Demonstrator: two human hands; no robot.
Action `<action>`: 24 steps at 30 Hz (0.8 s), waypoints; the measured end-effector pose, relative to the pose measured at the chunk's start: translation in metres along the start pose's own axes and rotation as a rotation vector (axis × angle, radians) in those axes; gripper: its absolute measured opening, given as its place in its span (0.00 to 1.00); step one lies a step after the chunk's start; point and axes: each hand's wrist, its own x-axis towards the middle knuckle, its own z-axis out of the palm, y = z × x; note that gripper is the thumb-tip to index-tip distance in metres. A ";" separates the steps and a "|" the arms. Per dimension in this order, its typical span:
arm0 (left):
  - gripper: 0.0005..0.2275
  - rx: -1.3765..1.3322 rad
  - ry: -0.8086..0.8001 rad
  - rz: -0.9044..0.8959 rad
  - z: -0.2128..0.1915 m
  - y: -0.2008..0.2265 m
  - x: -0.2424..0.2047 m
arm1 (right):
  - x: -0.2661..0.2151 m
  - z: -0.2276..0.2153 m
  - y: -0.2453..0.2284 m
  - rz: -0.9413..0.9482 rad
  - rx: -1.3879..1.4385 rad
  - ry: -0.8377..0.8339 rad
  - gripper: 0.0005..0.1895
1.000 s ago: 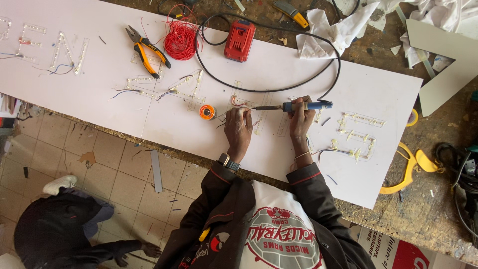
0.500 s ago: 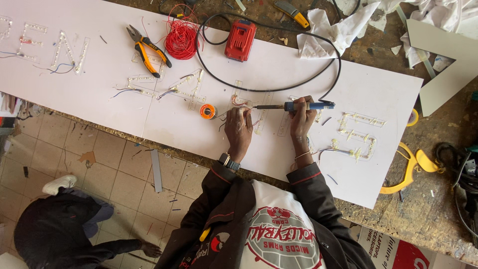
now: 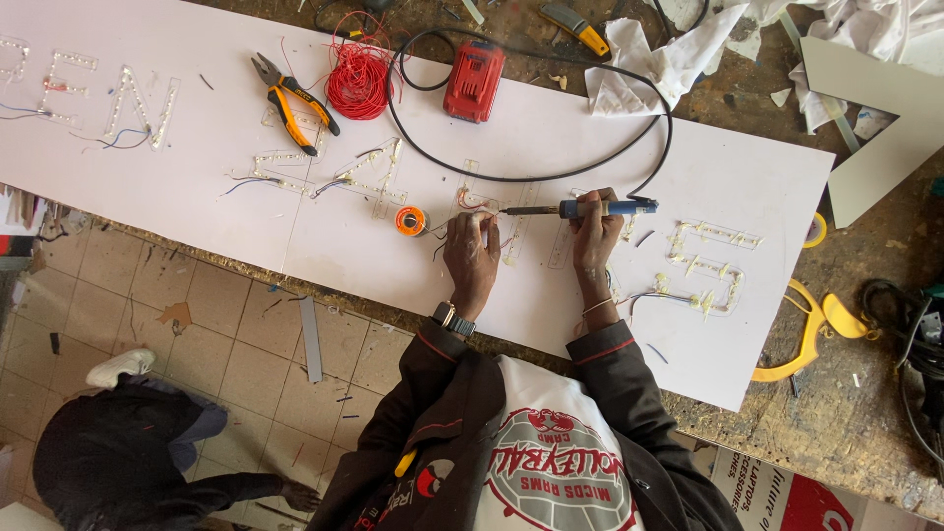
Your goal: The person uses a soldering iron to connect wires to LED strips arranged in the shape of letters and numbers on a white board. They then switch to a hot glue gun to apply adhesive to the wiring and components.
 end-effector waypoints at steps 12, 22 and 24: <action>0.03 -0.143 0.066 -0.005 -0.016 0.006 0.003 | 0.003 -0.003 -0.015 0.050 0.130 0.180 0.17; 0.05 -0.179 0.033 0.037 -0.002 0.002 0.000 | -0.006 -0.027 -0.013 0.071 0.077 0.281 0.15; 0.03 -0.203 -0.070 0.075 -0.008 -0.001 -0.001 | -0.012 -0.025 -0.018 0.074 0.035 0.291 0.17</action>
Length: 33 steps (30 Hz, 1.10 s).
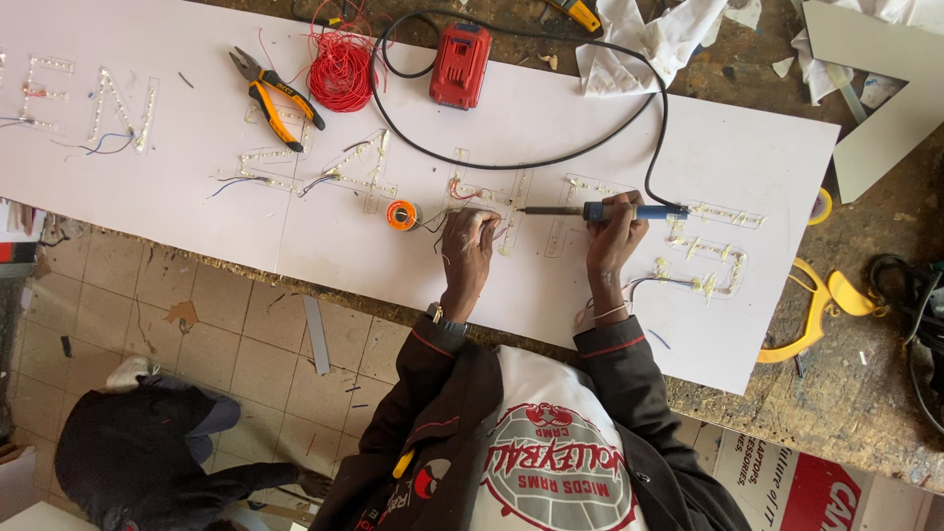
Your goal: The person uses a soldering iron to connect wires to LED strips arranged in the shape of letters and numbers on a white board. They then switch to a hot glue gun to apply adhesive to the wiring and components.
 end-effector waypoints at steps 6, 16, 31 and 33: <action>0.04 -0.009 0.079 -0.126 0.005 0.001 -0.004 | 0.004 -0.001 0.002 -0.021 0.042 0.017 0.16; 0.06 0.129 0.239 -0.105 0.028 0.000 0.008 | 0.012 0.012 0.014 -0.081 0.000 -0.144 0.19; 0.07 0.168 0.221 -0.073 0.023 0.015 0.012 | 0.010 0.008 0.015 -0.049 0.075 -0.097 0.18; 0.08 0.183 0.224 -0.058 0.024 0.012 0.009 | 0.009 0.008 0.014 -0.049 0.075 -0.098 0.18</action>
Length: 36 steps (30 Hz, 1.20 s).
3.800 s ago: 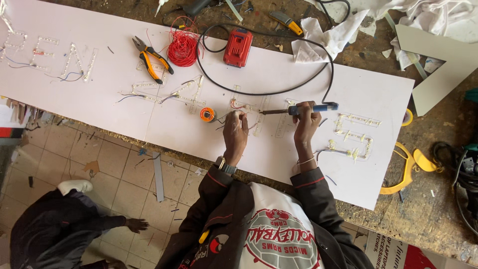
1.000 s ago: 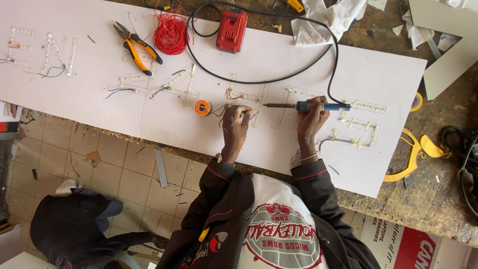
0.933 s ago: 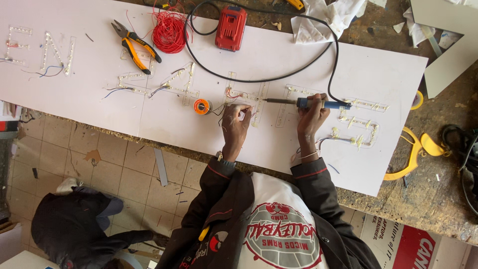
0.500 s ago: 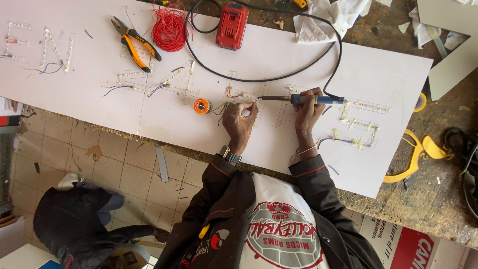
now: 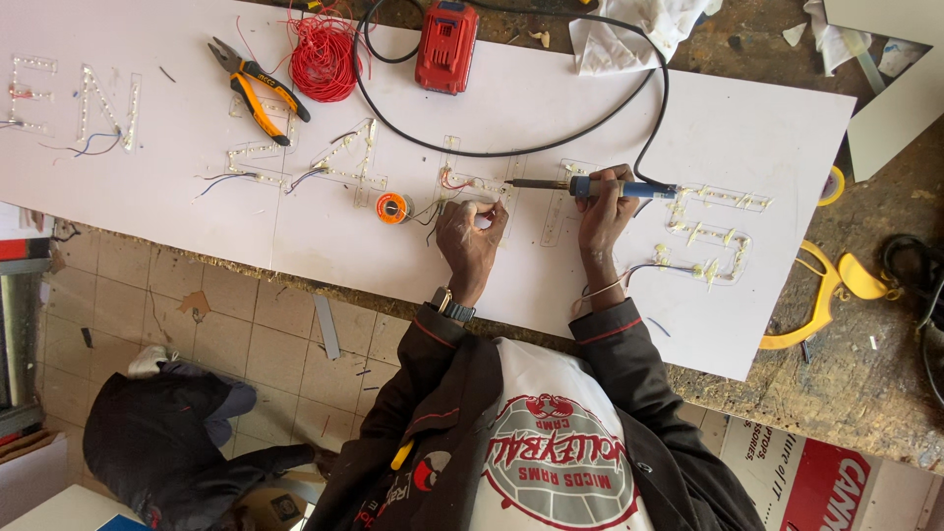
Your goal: The person uses a soldering iron to connect wires to LED strips arranged in the shape of letters and numbers on a white board. They then switch to a hot glue gun to apply adhesive to the wiring and components.
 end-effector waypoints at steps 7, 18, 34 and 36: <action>0.08 -0.003 0.033 0.004 0.006 -0.002 0.000 | -0.002 0.001 -0.001 -0.010 -0.023 -0.035 0.17; 0.09 0.062 0.067 -0.023 0.017 -0.011 -0.010 | 0.004 0.002 -0.009 0.029 -0.025 -0.023 0.17; 0.07 -0.290 -0.339 -0.435 -0.056 0.018 -0.016 | 0.021 0.008 -0.068 0.314 -0.006 -0.081 0.16; 0.09 -0.317 -0.483 -0.473 -0.063 0.018 -0.023 | 0.007 -0.008 -0.079 0.363 -0.063 -0.043 0.26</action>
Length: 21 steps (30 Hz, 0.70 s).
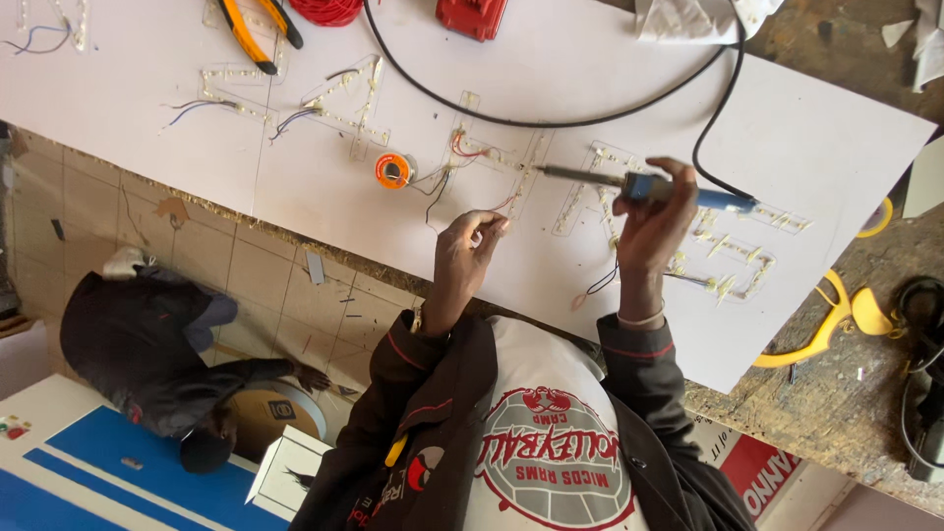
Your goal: The person uses a soldering iron to connect wires to LED strips arranged in the shape of letters and numbers on a white board. They then switch to a hot glue gun to apply adhesive to the wiring and components.
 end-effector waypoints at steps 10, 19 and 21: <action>0.06 0.091 0.002 0.279 0.004 -0.012 -0.001 | -0.020 -0.024 0.058 -0.415 -0.068 -0.165 0.15; 0.08 0.061 0.050 0.275 -0.005 -0.016 -0.005 | -0.020 -0.010 0.088 -0.531 -0.104 -0.144 0.19; 0.08 0.065 0.019 0.296 -0.007 -0.015 -0.001 | -0.021 -0.008 0.084 -0.535 -0.125 -0.096 0.17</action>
